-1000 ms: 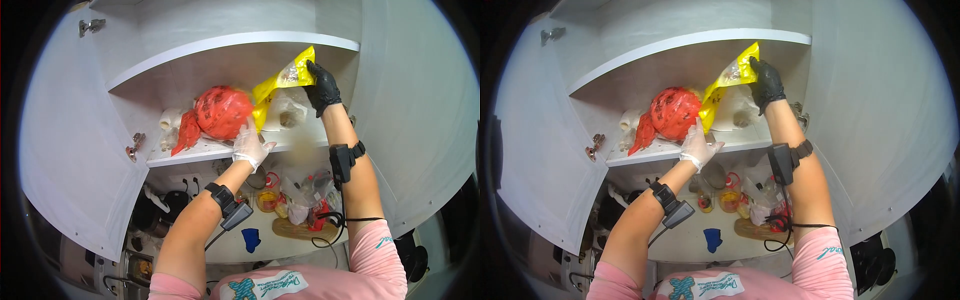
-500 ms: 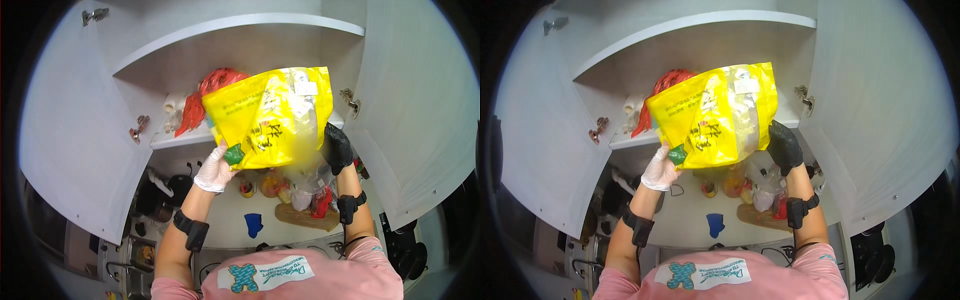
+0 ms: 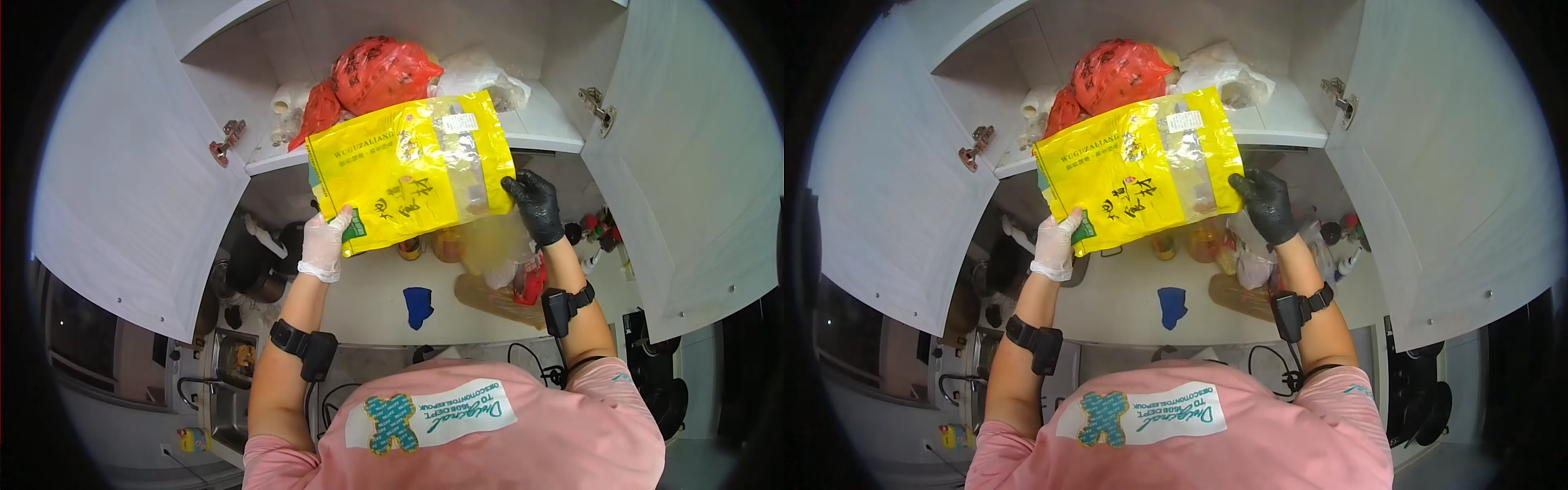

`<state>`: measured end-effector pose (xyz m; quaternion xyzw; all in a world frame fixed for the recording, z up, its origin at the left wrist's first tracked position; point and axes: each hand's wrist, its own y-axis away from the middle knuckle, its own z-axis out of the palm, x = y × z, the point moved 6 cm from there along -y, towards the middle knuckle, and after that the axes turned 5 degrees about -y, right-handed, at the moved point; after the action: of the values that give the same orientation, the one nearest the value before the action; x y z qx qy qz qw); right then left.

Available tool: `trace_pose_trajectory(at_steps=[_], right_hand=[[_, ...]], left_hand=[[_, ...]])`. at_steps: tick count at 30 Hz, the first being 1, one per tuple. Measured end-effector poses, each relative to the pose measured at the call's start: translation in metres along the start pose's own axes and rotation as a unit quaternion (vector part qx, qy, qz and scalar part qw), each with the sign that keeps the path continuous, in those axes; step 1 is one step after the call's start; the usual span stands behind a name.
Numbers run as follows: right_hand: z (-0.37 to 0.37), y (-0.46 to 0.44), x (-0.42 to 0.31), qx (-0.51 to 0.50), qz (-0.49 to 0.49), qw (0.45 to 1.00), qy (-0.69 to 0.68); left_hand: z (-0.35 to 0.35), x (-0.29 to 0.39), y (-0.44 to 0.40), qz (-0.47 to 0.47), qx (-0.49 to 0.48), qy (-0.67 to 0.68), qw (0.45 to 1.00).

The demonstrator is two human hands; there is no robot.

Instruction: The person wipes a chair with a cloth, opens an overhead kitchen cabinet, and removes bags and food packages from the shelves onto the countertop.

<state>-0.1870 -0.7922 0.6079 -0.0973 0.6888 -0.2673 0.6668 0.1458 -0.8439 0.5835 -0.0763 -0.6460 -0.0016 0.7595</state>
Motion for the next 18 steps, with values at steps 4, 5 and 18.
trace_pose_trajectory(at_steps=[4, 5, 18], right_hand=[[0.0, 0.005, 0.008, 0.001, 0.026, 0.998, 0.051], [0.006, 0.007, 0.005, -0.013, 0.04, 0.999, 0.017], [0.052, 0.031, 0.015, -0.147, 0.16, 0.974, -0.066]], left_hand=[[-0.011, 0.003, 0.003, 0.037, 0.011, -0.061, 0.997], [-0.012, 0.006, 0.005, 0.038, 0.014, -0.056, 0.998], [-0.035, 0.021, 0.021, 0.068, 0.018, -0.08, 0.994]])
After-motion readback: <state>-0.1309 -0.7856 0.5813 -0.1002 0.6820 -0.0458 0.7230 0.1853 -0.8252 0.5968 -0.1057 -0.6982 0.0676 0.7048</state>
